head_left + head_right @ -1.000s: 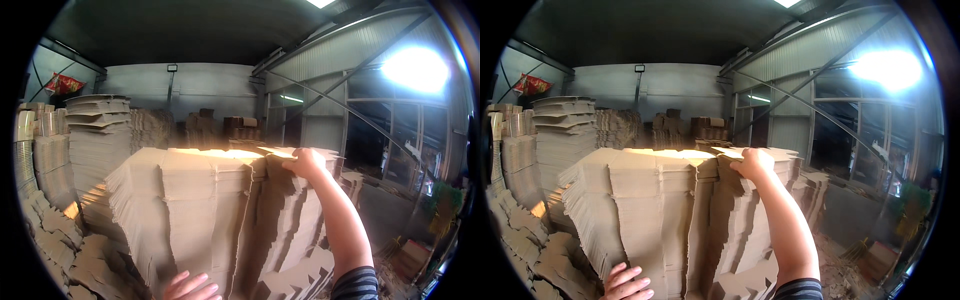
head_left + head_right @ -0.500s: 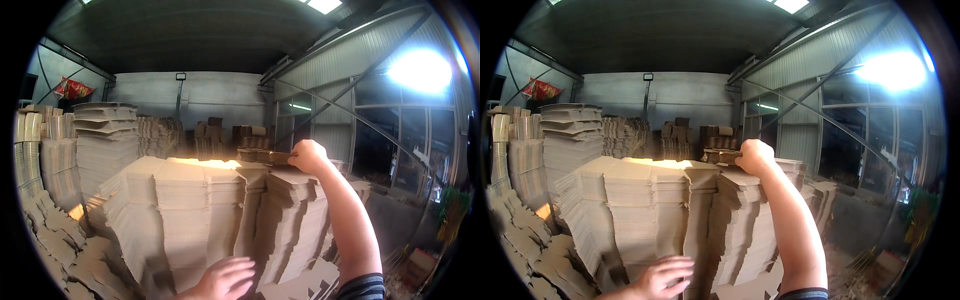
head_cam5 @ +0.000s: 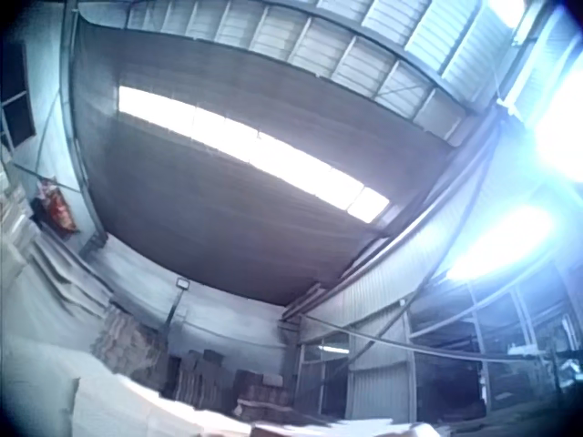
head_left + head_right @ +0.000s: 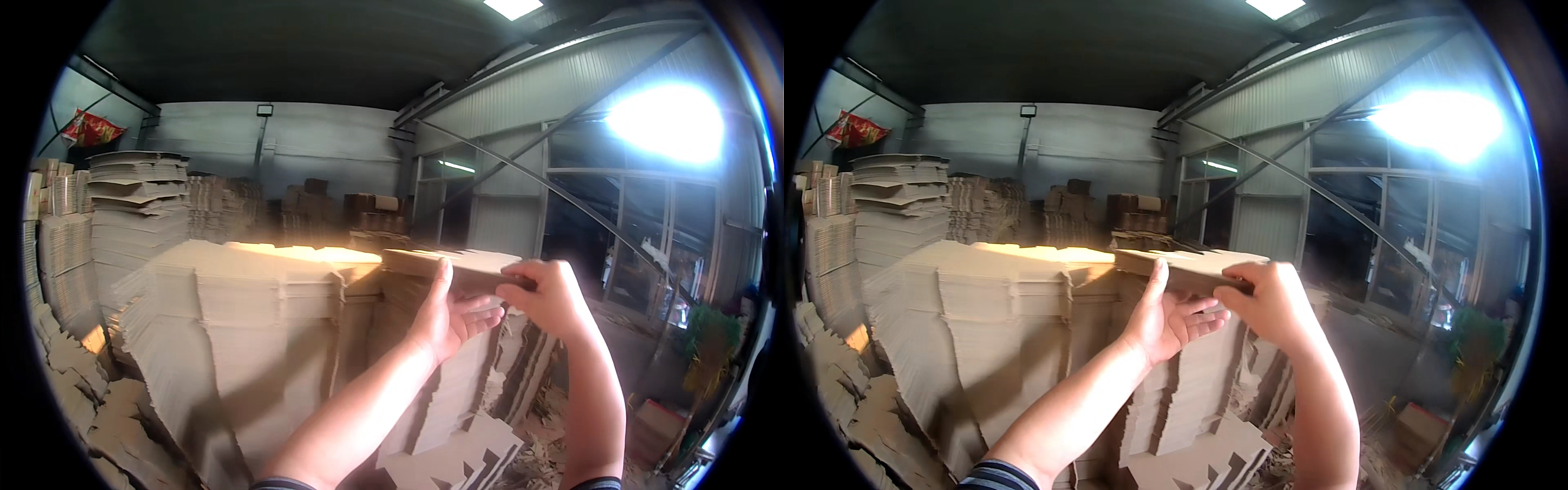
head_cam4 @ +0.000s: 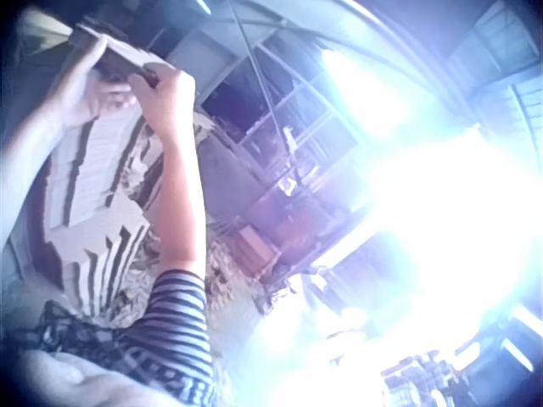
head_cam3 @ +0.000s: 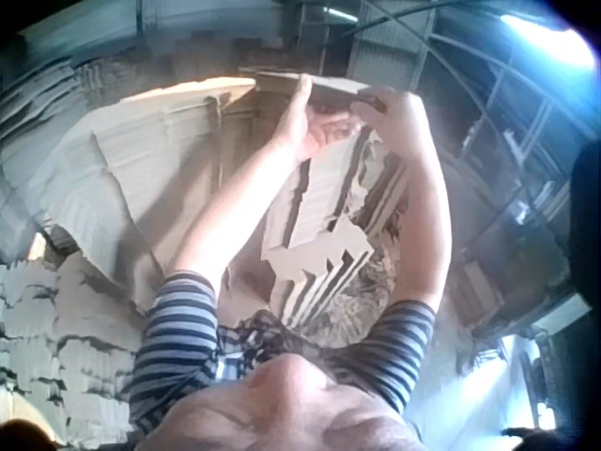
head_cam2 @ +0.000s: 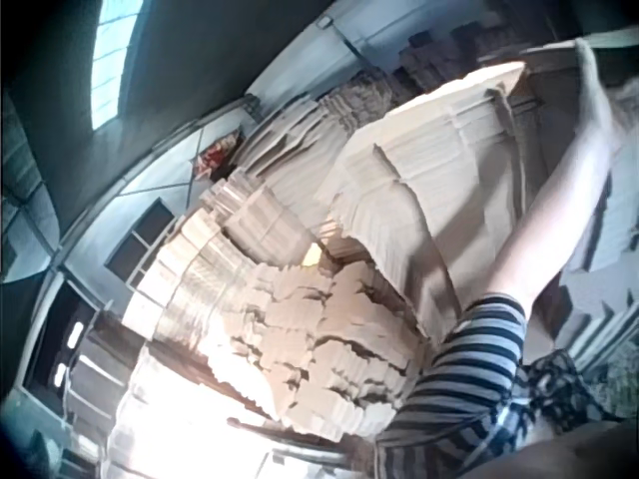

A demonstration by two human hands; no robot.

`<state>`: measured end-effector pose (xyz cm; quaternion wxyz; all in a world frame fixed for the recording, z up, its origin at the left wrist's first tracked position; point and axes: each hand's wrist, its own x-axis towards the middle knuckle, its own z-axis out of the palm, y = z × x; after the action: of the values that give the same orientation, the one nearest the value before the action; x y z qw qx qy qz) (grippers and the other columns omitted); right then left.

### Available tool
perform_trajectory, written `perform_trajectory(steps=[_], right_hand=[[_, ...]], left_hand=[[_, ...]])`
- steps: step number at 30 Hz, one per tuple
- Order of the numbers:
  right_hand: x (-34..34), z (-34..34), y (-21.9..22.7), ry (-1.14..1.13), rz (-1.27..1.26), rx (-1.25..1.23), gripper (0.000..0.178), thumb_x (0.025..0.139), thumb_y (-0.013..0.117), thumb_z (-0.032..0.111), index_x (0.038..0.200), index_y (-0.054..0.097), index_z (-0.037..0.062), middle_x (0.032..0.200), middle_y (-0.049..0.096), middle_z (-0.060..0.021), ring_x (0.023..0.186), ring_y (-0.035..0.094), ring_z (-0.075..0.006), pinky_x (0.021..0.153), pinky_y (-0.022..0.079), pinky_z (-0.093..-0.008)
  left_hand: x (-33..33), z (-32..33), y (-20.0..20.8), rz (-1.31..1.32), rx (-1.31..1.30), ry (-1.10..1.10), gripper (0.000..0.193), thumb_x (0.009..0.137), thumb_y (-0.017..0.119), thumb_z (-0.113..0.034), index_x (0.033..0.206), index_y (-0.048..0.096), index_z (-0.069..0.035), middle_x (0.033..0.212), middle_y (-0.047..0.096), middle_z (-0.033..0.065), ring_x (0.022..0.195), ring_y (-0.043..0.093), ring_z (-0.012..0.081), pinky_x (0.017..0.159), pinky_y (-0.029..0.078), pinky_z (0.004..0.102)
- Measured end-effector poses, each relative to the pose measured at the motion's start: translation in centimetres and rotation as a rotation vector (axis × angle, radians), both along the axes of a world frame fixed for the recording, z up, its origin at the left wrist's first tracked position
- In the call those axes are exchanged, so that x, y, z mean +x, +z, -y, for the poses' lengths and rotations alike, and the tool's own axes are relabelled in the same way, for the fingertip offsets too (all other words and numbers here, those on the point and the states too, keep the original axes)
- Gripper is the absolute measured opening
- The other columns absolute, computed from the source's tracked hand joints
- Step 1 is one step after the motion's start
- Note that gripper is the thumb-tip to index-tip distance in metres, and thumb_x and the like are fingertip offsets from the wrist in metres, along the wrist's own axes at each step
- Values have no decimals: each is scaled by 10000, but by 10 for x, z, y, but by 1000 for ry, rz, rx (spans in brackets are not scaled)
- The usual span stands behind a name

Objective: The person repeatedly picks up flat cardboard pieces from one stack and places them onto another stack. The person handles the cardboard by hand, moving between two locations in the warehouse.

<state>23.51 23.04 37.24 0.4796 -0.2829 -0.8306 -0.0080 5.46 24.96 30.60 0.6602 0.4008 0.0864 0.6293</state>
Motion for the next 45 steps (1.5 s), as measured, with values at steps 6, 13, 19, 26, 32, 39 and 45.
perform_trajectory(steps=[6, 13, 19, 26, 32, 39, 45], right_hand=[[32, 20, -63, -30, -16, 79, 331, 761, 754, 196, 1027, 674, 15, 807, 675, -164, 685, 672, -282, 643, 529, -339], [31, 15, -103, -42, 9, 334, 340, 776, 742, 213, 1067, 656, 60, 701, 648, -97, 581, 650, -233, 528, 523, -324], [78, 27, -183, 342, -782, -476, 590, 826, 703, 427, 1166, 572, -37, 872, 688, -128, 766, 683, -241, 704, 548, -320], [106, 20, -215, 501, -1423, -781, 645, 845, 648, 271, 1352, 377, -22, 1262, 523, -181, 1119, 548, -317, 936, 476, -458], [126, 82, -292, 260, -1510, -442, 717, 716, 741, 232, 1301, 429, -42, 1173, 559, -162, 1059, 561, -278, 881, 487, -400], [173, 165, -360, 188, -1260, -437, 676, 619, 814, 192, 1185, 528, -41, 1059, 623, -127, 948, 613, -260, 799, 515, -384], [139, 209, -419, 111, -1223, -698, 591, 612, 834, 159, 1114, 587, -32, 986, 659, -91, 877, 637, -198, 768, 516, -334]], left_hand=[[54, 3, -10, 269, 19, 173, 487, 874, 658, -365, 1238, 510, -77, 1141, 594, 92, 1048, 576, 228, 876, 472, 376], [48, -16, -37, 166, 108, 332, 319, 769, 577, -61, 1073, 564, 34, 1020, 601, 125, 973, 579, 240, 879, 461, 368], [52, 32, -59, 4, 236, 239, 603, 733, 569, -207, 1276, 441, 22, 1162, 554, 161, 1070, 560, 289, 927, 459, 428], [75, 67, -138, -231, 206, 165, 678, 693, 583, -212, 1297, 397, 36, 1140, 551, 154, 1043, 569, 257, 878, 481, 381], [46, 68, -194, -242, 208, -182, 895, 690, 775, -311, 1433, 327, -91, 1308, 499, 70, 1143, 524, 240, 962, 419, 380], [23, 72, -149, -859, 561, 406, 1079, 691, 841, -318, 1473, 178, 20, 1470, 339, 209, 1369, 333, 331, 1125, 231, 457], [56, 64, -223, -863, 106, -155, 637, 687, 843, -129, 1241, 547, -24, 1206, 596, 115, 1145, 550, 218, 963, 443, 328]])
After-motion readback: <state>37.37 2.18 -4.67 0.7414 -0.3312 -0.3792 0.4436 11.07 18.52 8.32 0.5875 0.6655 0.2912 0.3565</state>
